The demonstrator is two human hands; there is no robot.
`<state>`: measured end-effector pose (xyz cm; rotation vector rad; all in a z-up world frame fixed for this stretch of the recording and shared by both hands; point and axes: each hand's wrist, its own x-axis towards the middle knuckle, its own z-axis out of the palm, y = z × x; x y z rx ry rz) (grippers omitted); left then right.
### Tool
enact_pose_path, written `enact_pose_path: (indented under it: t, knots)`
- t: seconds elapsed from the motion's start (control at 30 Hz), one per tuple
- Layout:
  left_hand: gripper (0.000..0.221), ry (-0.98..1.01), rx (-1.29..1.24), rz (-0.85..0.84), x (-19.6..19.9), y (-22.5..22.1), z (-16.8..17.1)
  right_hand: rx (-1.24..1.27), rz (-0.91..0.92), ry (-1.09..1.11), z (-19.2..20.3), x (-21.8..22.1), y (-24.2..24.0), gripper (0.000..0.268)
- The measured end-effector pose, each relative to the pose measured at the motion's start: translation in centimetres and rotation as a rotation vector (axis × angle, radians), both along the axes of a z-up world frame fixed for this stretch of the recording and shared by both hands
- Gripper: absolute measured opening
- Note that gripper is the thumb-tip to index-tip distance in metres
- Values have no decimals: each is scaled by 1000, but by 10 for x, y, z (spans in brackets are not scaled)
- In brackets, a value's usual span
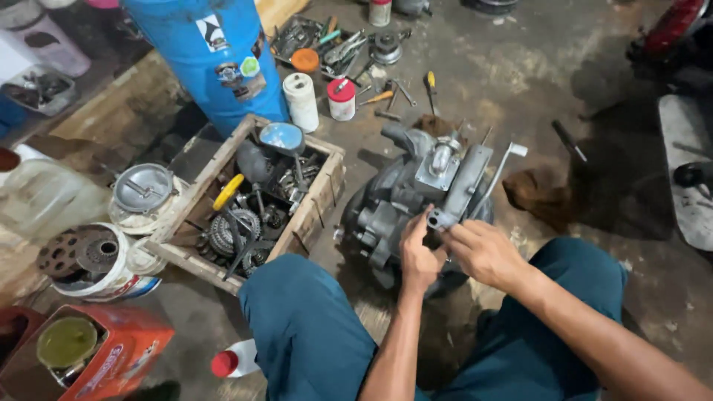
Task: The person sits on the floor of a repair workshop and uses a yellow utility knife to scrape the mating surface of a motorcycle engine crankcase. They rotate the case, pick at the gasket area by hand, and use a wrench on the engine while continuing to clean and fit parts.
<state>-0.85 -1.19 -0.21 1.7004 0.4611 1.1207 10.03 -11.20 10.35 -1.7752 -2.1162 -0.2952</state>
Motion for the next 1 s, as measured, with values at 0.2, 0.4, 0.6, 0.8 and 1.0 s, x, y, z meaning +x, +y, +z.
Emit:
enact_pose_path:
  t: [0.2,0.4,0.6,0.8,1.0]
  knots:
    - [68,31,23,11,-2,-2,2,18,-4,-2,3,-3,-4,44]
    - [71,57,-2,-5,-6,-2,-3,32,-11,7,-4,-1,0,44]
    - [72,50,-14,-16,-2,-2,0,-49,-30,11,-5,4,2,44]
    - [74,36,11,17,2,-1,4,21,-52,5,0,0,-2,42]
    - [69,50,35,12,-1,-1,-7,-1,-42,5,-2,-1,-5,44]
